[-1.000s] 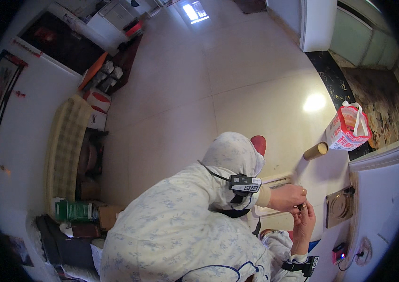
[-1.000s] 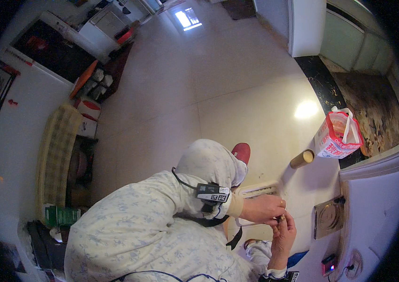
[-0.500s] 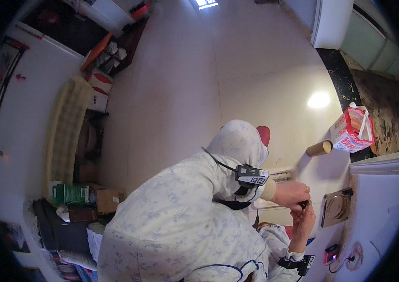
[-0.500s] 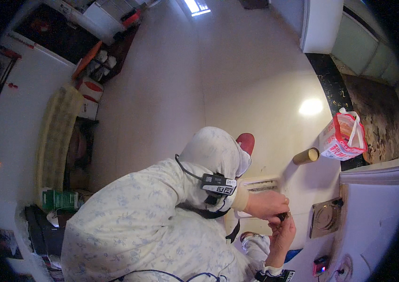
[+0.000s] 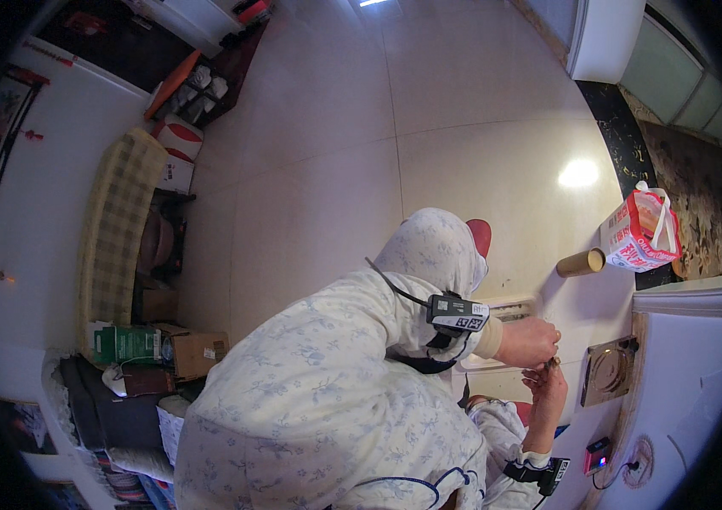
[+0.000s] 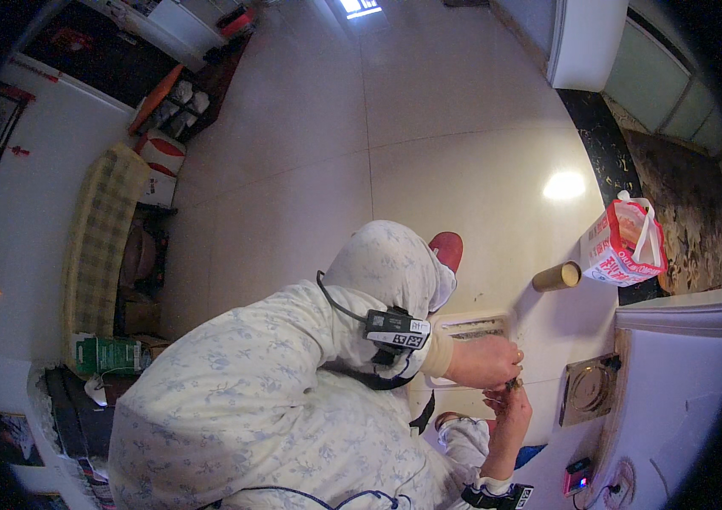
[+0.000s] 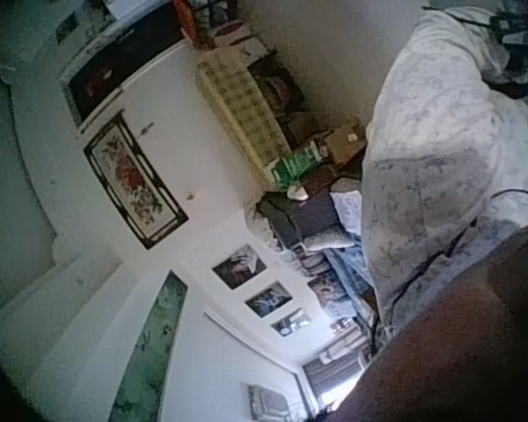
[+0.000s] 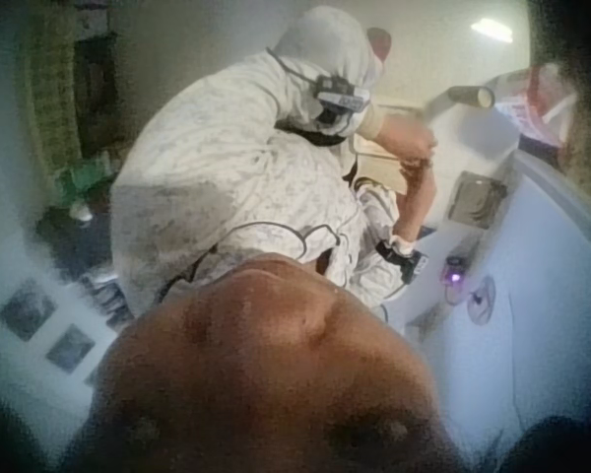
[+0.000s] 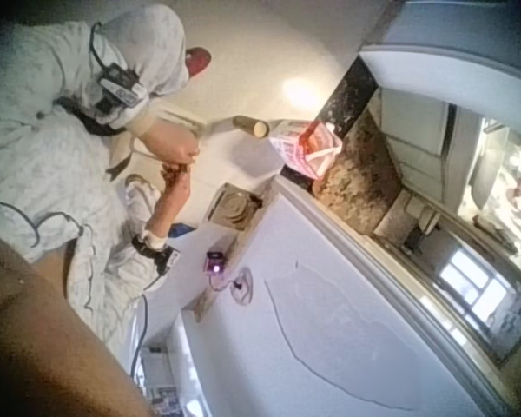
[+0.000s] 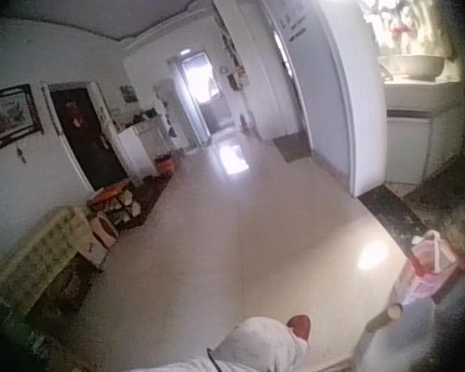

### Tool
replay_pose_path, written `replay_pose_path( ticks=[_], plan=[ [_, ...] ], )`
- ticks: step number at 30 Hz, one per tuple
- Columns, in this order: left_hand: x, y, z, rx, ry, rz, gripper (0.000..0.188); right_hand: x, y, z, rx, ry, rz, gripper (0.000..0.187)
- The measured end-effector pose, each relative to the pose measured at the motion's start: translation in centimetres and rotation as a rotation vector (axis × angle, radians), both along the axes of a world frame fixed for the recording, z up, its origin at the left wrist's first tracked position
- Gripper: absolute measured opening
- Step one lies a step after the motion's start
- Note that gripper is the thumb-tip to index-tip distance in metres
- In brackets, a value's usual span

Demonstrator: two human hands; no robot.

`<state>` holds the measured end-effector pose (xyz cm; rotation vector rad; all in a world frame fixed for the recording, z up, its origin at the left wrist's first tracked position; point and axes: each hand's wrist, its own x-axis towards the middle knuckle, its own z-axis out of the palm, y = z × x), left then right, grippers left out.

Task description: The person assembles a small incense holder by placing a dark circular base into a gold-colored square frame, then inserts a bundle of incense sticks into the holder. The person handles the base, frame, and incense sticks, then places the assembled holder on the floor.

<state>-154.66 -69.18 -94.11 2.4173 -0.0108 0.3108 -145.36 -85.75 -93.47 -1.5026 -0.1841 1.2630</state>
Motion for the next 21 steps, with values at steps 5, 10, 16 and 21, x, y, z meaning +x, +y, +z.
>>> replay_pose_path(
  ticks=[5, 10, 16, 21],
  plan=[
    [-0.3, 0.1, 0.6, -0.039, 0.061, -0.044, 0.023, 0.7, -0.4, -1.0, -0.156, -0.143, -0.026, 0.034],
    [-0.4, 0.1, 1.3, -0.077, 0.114, -0.012, 0.027, 0.8, -0.9, -1.7, 0.074, -0.197, -0.084, 0.031],
    [-0.5, -0.2, 1.2, -0.119, 0.109, -0.009, 0.028, 0.8, -0.5, -1.0, 0.008, -0.098, -0.154, 0.029],
    [-0.3, -0.2, 0.9, -0.086, 0.093, -0.028, 0.029, 0.2, 0.0, -0.6, 0.144, 0.117, -0.156, 0.025]
  ],
)
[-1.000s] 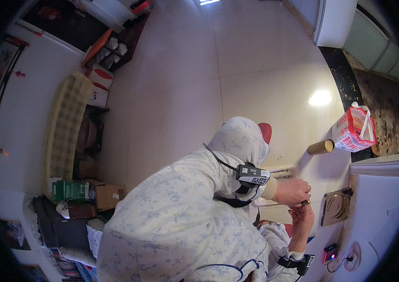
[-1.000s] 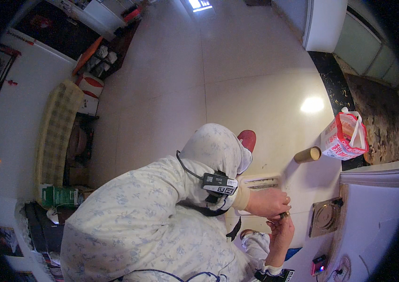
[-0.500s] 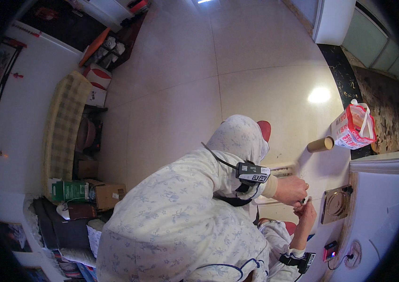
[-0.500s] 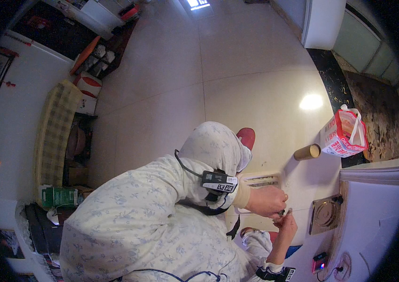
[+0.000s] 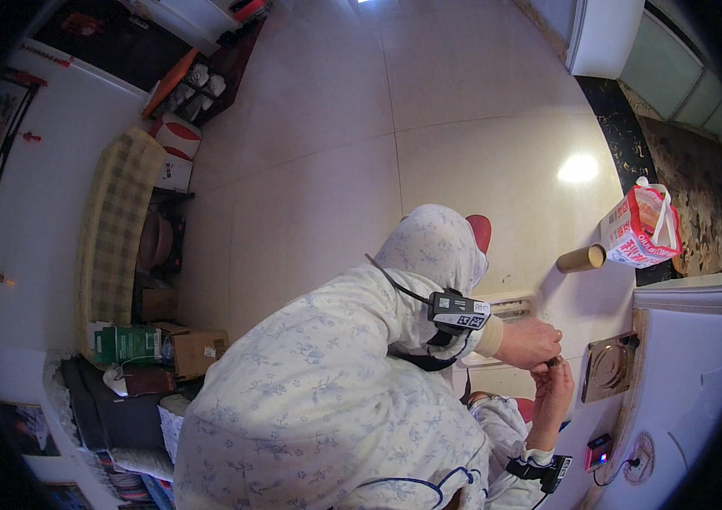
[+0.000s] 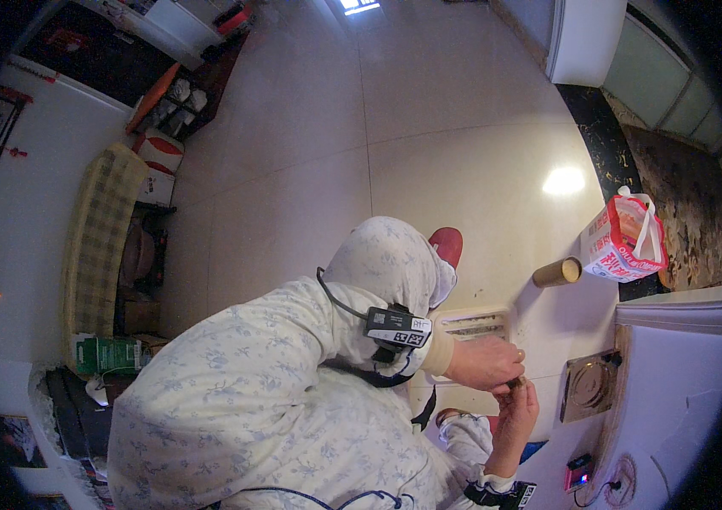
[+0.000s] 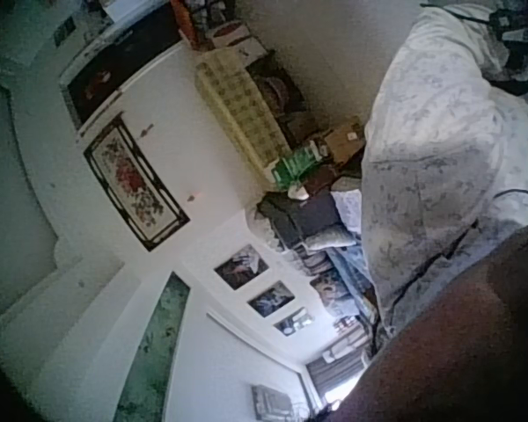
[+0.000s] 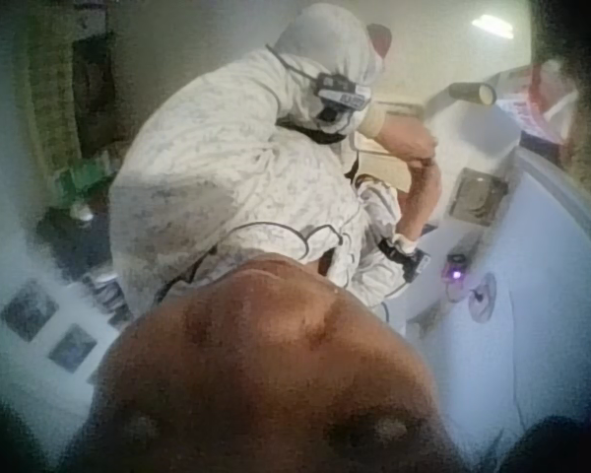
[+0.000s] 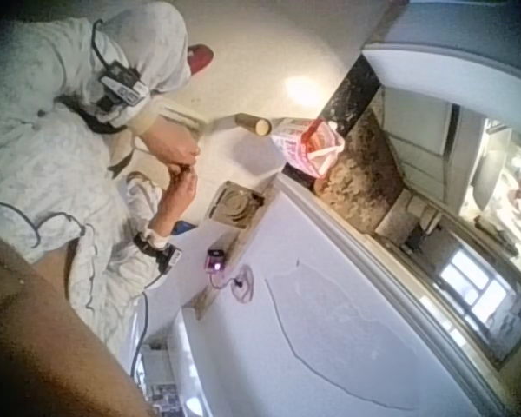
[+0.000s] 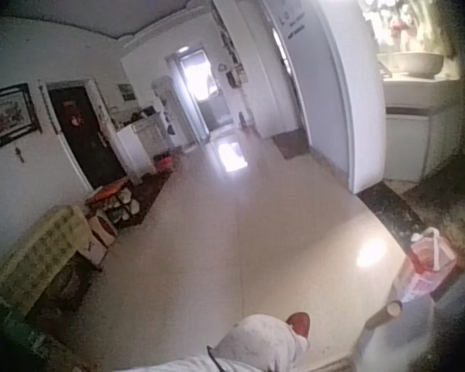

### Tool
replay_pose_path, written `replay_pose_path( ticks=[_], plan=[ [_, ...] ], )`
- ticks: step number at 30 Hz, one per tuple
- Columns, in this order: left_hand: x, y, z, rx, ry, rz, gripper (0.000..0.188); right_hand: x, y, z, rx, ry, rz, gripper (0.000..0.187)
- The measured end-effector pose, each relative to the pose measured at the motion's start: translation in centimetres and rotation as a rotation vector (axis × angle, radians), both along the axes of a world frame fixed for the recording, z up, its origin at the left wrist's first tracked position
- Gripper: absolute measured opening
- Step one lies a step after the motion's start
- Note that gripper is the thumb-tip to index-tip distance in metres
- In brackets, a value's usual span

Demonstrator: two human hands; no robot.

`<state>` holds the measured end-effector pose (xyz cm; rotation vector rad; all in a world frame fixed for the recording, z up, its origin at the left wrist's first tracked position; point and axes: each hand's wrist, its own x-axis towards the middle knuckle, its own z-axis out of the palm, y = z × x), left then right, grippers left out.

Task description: The person assembles a small incense holder by placing a dark circular base into a gold-colored square frame, then inserts a bundle of incense sticks into the holder. The person handles the base, frame, and incense sticks, then places the assembled holder on the floor.

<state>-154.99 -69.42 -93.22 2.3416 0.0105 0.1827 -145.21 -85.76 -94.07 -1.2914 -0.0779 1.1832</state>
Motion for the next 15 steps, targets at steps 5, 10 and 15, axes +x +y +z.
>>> replay_pose_path(
  ticks=[5, 10, 15],
  plan=[
    [0.1, 0.0, 0.1, -0.026, 0.108, -0.012, 0.032, 0.2, -0.3, -0.4, 0.017, -0.117, -0.035, 0.019],
    [-0.4, 0.2, 0.8, 0.032, 0.006, 0.052, 0.034, 1.1, -0.8, -1.1, -0.072, -0.307, -0.093, 0.017],
    [-0.3, 0.2, 1.0, 0.016, -0.083, 0.064, 0.035, 0.6, -0.8, -1.4, -0.170, -0.455, 0.041, 0.014]
  ],
)
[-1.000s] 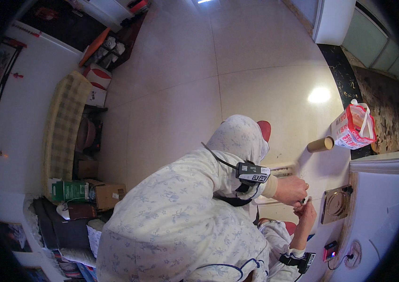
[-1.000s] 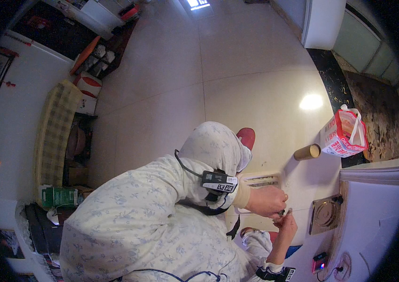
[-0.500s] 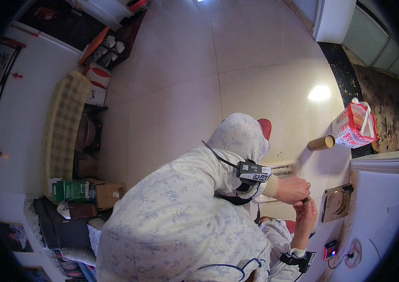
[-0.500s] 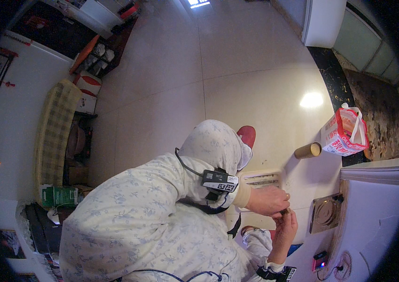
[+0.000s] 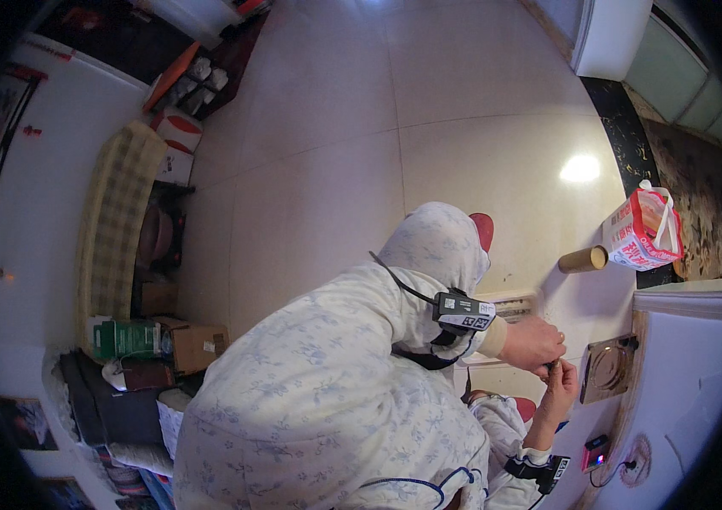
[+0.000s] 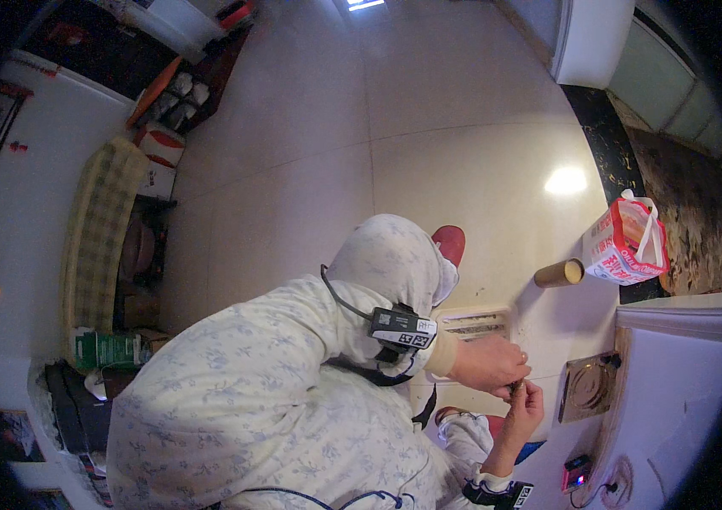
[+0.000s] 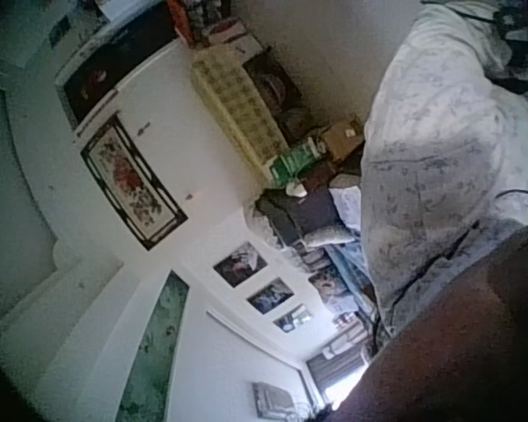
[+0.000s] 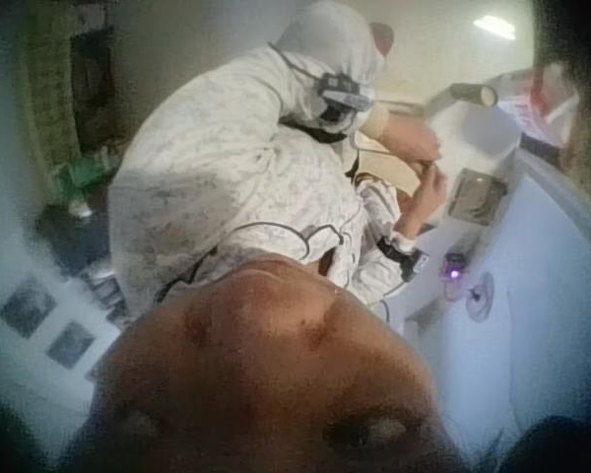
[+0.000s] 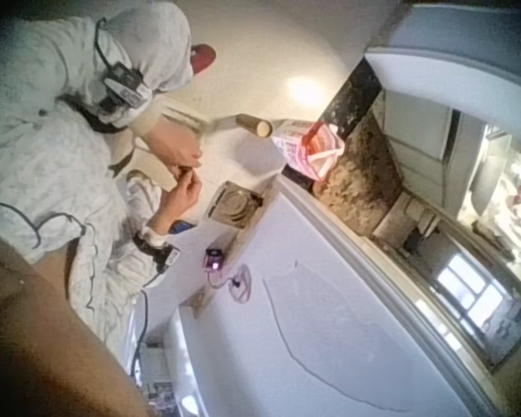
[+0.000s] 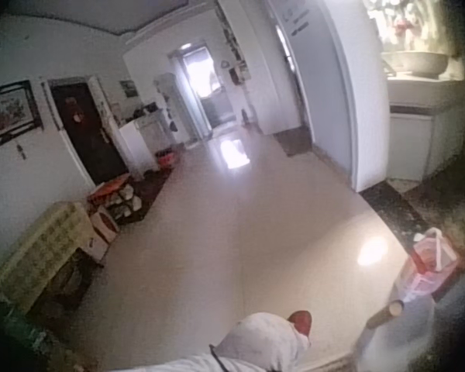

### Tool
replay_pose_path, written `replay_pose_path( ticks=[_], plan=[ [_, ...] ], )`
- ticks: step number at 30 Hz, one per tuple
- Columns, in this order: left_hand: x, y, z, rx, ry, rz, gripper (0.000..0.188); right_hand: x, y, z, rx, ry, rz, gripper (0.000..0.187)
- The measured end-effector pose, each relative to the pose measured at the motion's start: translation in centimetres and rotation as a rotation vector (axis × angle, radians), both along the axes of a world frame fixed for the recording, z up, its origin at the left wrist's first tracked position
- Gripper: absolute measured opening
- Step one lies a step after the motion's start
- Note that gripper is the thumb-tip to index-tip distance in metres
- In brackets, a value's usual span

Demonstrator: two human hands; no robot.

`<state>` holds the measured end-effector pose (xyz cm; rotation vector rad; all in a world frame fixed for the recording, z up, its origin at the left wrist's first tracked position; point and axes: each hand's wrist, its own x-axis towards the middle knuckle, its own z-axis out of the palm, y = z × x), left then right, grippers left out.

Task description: The person assembles a small incense holder by placing a dark circular base into a gold-colored square frame, then inserts a bundle of incense sticks into the holder. The person handles the base, frame, and incense sticks, then places the assembled holder on the floor.

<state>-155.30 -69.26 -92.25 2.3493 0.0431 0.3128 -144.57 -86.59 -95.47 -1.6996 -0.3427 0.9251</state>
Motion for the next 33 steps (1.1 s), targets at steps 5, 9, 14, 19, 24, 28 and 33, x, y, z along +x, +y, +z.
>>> replay_pose_path(
  ticks=[5, 9, 14, 19, 24, 28, 33],
  plan=[
    [0.2, -0.3, -0.9, -0.008, 0.168, -0.071, 0.033, -0.6, 0.3, 0.3, -0.005, -0.029, 0.035, 0.013],
    [0.2, -0.8, -1.3, -0.033, 0.152, -0.079, 0.031, -0.9, 0.1, 0.4, -0.008, -0.048, 0.069, 0.014],
    [0.1, -0.7, -1.2, -0.018, 0.206, -0.095, 0.026, -0.5, -0.6, -0.1, -0.051, -0.106, 0.153, 0.016],
    [-0.1, -0.1, -1.4, -0.005, 0.197, -0.046, 0.020, -0.1, -0.4, -0.1, -0.087, -0.385, 0.235, 0.016],
    [-0.2, -0.2, -1.6, -0.055, -0.004, 0.018, 0.019, -0.9, 0.8, 1.5, 0.027, -0.117, 0.000, 0.022],
    [-0.1, 0.0, -1.1, -0.102, 0.021, -0.015, 0.021, -1.5, 1.7, 2.1, 0.093, 0.240, -0.072, 0.022],
    [-1.2, -0.5, 0.3, -0.082, 0.076, -0.124, 0.022, -3.0, 0.5, 2.4, 0.057, 0.106, -0.003, 0.015]
  ],
)
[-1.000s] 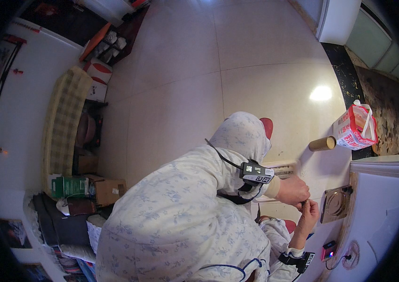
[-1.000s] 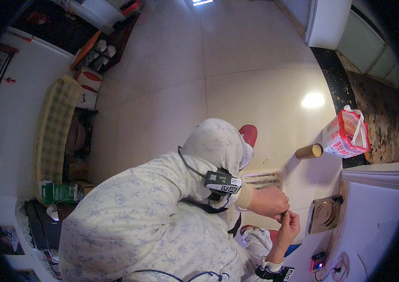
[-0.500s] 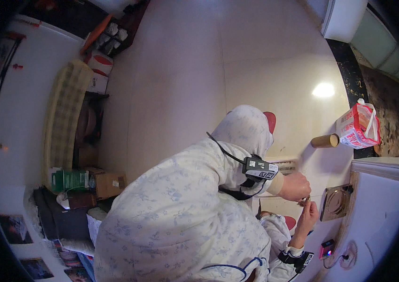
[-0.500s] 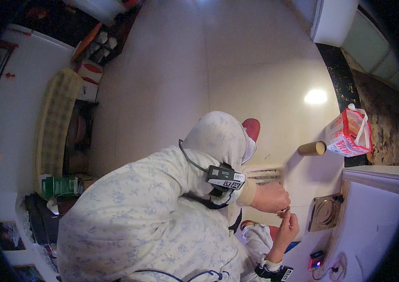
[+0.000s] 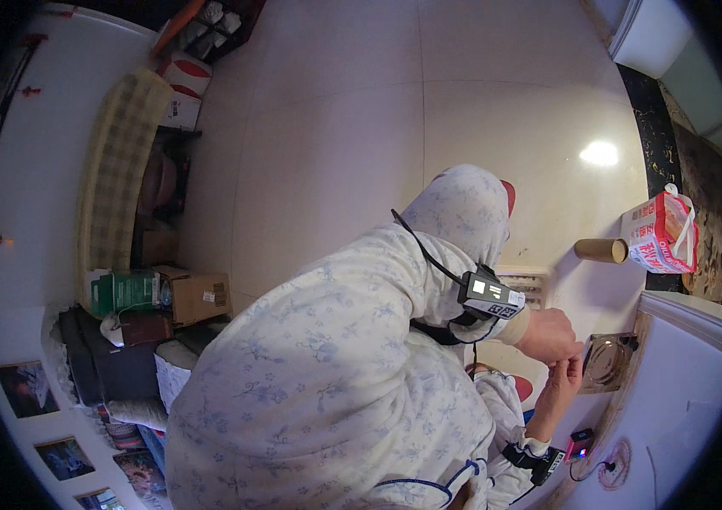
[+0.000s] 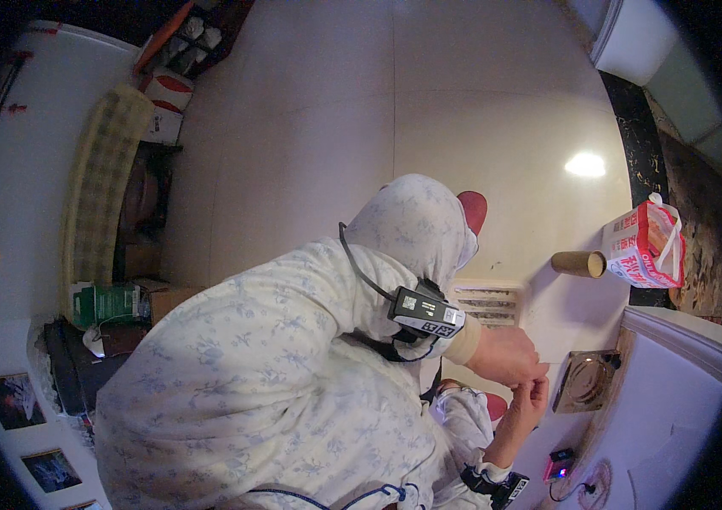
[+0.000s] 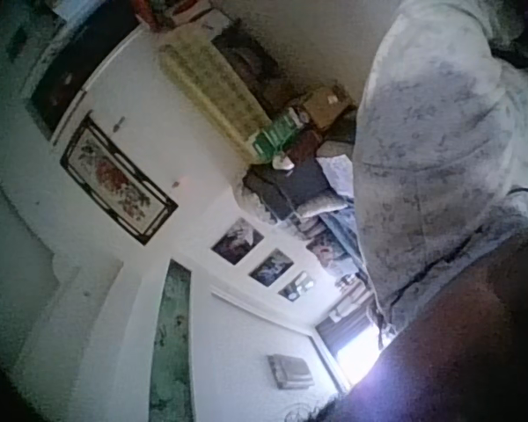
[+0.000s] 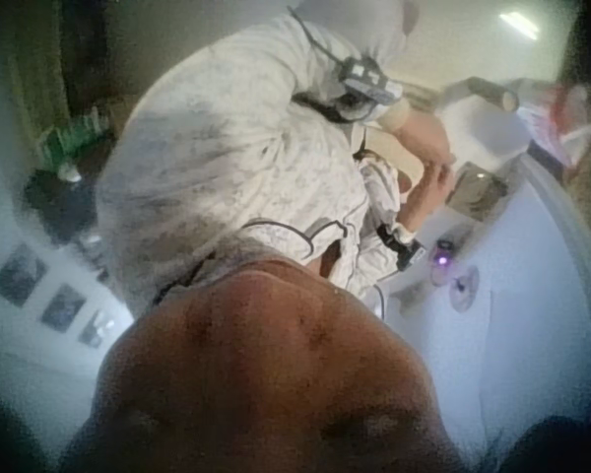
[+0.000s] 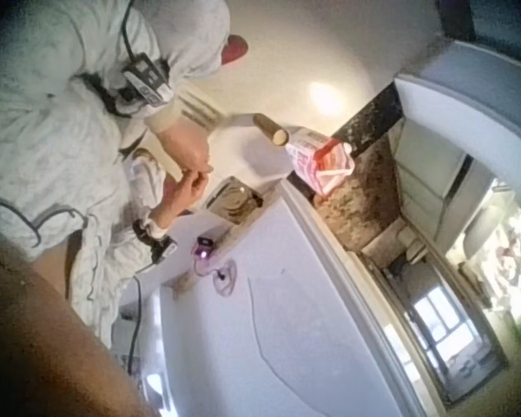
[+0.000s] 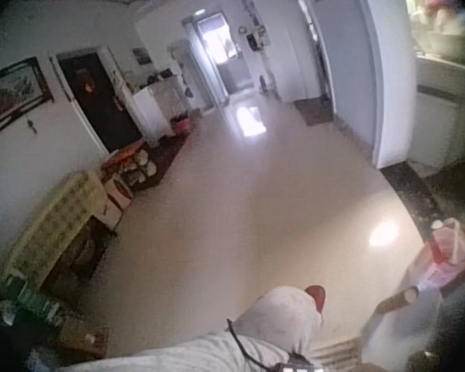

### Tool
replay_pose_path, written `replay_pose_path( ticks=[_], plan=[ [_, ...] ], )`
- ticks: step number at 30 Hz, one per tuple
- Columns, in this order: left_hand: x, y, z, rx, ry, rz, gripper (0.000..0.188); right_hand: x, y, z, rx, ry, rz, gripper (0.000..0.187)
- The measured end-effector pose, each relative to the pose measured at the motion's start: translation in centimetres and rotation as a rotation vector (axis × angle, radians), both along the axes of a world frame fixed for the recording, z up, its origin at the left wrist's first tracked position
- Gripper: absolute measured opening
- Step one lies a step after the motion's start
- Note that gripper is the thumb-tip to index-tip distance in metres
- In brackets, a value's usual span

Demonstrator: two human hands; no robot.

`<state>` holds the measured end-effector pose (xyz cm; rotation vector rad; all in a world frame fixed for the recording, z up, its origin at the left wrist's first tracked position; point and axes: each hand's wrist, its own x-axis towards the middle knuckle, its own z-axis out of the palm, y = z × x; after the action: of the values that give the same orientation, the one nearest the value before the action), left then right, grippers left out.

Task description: The person assembles a small incense holder by placing a dark circular base into a gold-colored square frame, then inserts a bundle of incense sticks into the holder. The person handles the base, frame, and incense sticks, then places the assembled holder on the floor.

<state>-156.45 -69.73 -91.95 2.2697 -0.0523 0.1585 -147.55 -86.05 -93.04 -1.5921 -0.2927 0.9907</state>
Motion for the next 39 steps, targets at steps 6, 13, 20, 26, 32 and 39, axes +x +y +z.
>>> replay_pose_path(
  ticks=[6, 13, 20, 26, 32, 39],
  plan=[
    [-0.6, -0.8, 0.4, 0.051, 0.049, -0.036, 0.019, -0.7, -1.1, 0.2, -0.051, -0.091, 0.015, 0.009],
    [1.6, 1.5, -4.1, -0.105, 0.066, -0.031, 0.021, 1.9, 2.0, -3.3, -0.243, -0.131, 0.089, 0.012],
    [4.8, 2.1, -5.9, -0.098, 0.266, -0.033, 0.027, 4.5, 1.8, -5.7, -0.190, -0.283, 0.170, 0.022],
    [6.1, 2.0, -5.8, -0.023, 0.132, 0.051, 0.036, 6.1, 1.8, -6.4, -0.020, -0.481, 0.042, 0.014],
    [6.7, 1.6, -5.7, -0.062, 0.049, 0.042, 0.039, 7.0, 1.5, -6.4, 0.082, -0.041, -0.050, 0.017],
    [6.3, 2.4, -4.5, 0.047, 0.053, 0.100, 0.038, 7.1, 1.4, -5.7, 0.139, 0.079, -0.139, 0.017]
  ],
)
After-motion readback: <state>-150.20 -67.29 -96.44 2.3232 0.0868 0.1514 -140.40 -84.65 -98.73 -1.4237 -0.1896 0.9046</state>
